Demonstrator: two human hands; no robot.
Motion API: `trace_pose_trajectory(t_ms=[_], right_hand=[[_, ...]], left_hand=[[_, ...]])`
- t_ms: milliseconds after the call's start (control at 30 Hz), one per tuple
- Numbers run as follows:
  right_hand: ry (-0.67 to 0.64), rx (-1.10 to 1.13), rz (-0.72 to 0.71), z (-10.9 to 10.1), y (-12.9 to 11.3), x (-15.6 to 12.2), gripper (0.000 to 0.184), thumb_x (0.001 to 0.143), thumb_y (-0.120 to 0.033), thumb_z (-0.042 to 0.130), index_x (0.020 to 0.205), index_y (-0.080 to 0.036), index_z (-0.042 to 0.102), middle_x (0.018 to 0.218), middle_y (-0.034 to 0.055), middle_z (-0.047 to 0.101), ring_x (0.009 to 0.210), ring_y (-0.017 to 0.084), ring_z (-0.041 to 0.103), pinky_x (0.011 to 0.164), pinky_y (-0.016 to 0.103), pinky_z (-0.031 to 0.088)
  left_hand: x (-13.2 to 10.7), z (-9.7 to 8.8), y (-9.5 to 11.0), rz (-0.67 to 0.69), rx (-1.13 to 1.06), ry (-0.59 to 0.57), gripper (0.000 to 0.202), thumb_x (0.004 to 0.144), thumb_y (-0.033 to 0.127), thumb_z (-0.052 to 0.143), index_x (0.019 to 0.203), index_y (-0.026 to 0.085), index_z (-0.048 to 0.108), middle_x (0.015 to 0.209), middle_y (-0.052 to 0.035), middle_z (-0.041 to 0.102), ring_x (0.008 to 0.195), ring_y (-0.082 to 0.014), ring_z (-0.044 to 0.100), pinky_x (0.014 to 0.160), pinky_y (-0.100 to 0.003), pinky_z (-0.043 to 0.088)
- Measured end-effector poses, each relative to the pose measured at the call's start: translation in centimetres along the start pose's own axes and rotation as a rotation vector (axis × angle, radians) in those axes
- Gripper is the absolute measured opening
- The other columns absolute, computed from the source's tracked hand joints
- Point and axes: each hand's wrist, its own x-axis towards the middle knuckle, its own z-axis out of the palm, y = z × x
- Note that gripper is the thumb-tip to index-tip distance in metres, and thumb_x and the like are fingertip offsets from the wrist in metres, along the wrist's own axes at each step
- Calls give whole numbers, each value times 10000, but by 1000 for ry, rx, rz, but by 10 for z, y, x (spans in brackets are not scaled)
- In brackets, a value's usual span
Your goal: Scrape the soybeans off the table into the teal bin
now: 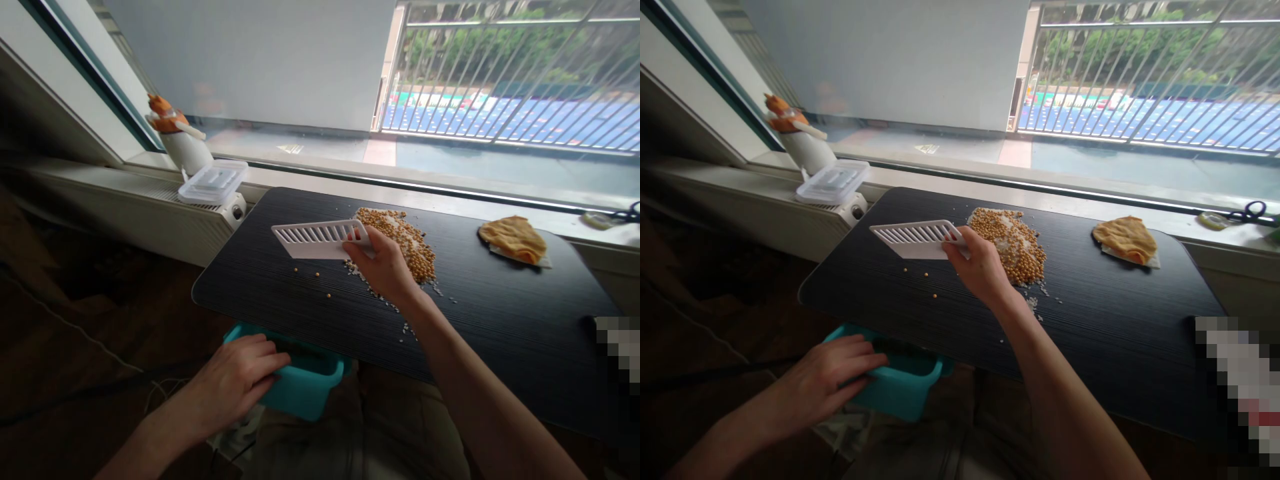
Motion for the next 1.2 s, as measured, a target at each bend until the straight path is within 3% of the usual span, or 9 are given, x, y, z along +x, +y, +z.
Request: trace_pose_trajectory(t_ms=[233, 467, 633, 800, 967, 1100, 1200], right_hand=[[-190, 160, 63, 6, -8, 3, 128, 833, -309, 621, 830, -181, 608, 693, -28, 564, 643, 122, 514, 593, 248, 407], [-43, 125, 87, 0, -18, -6, 120, 824, -311, 626, 834, -191, 614, 706, -24, 597, 643, 127, 532, 622, 266, 431], [-17, 18, 142, -15, -16, -29, 108, 836, -296, 631, 837, -190, 644, 709, -16, 622, 650, 138, 564, 625, 261, 443], [-126, 98, 215, -30, -14, -55, 150, 854, -330, 640, 889, -187, 670, 775, 11, 666, 696, 162, 597, 644, 269, 474], [-81, 106, 269, -36, -15, -79, 177, 874, -358, 633, 897, -186, 669, 791, 25, 666, 673, 163, 582, 630, 278, 477], [-155, 118, 274, -45, -18, -100, 175, 877, -353, 630, 879, -186, 684, 785, 30, 673, 685, 174, 596, 633, 280, 490], [58, 47, 278, -61, -19, -104, 136, 847, -336, 661, 859, -202, 681, 761, 14, 676, 661, 171, 599, 617, 272, 488]], left_hand=[[-13, -9, -10, -25, -5, 1, 263, 870, 17, 506, 996, 204, 641, 830, -20, 619, 801, -207, 572, 701, -286, 404], [-16, -10, -10, -37, -20, -7, 258, 883, 36, 507, 1011, 211, 648, 825, -21, 621, 803, -207, 572, 696, -288, 423], [-14, -5, -1, -4, -49, 13, 267, 894, 28, 505, 1049, 204, 633, 865, -29, 624, 849, -222, 570, 725, -307, 426], [-7, -3, 8, 33, -74, 3, 197, 927, 52, 499, 984, 182, 634, 832, -36, 613, 808, -226, 549, 718, -321, 416], [-2, -5, 13, 31, -93, -21, 190, 929, 51, 501, 958, 176, 641, 818, -34, 603, 778, -219, 537, 690, -316, 399], [1, -4, 17, 34, -100, -16, 194, 925, 40, 503, 962, 170, 641, 823, -32, 595, 772, -215, 532, 688, -314, 393], [5, 0, 20, 48, -111, -25, 172, 931, 48, 522, 967, 167, 642, 824, -31, 591, 767, -214, 525, 681, -314, 392]])
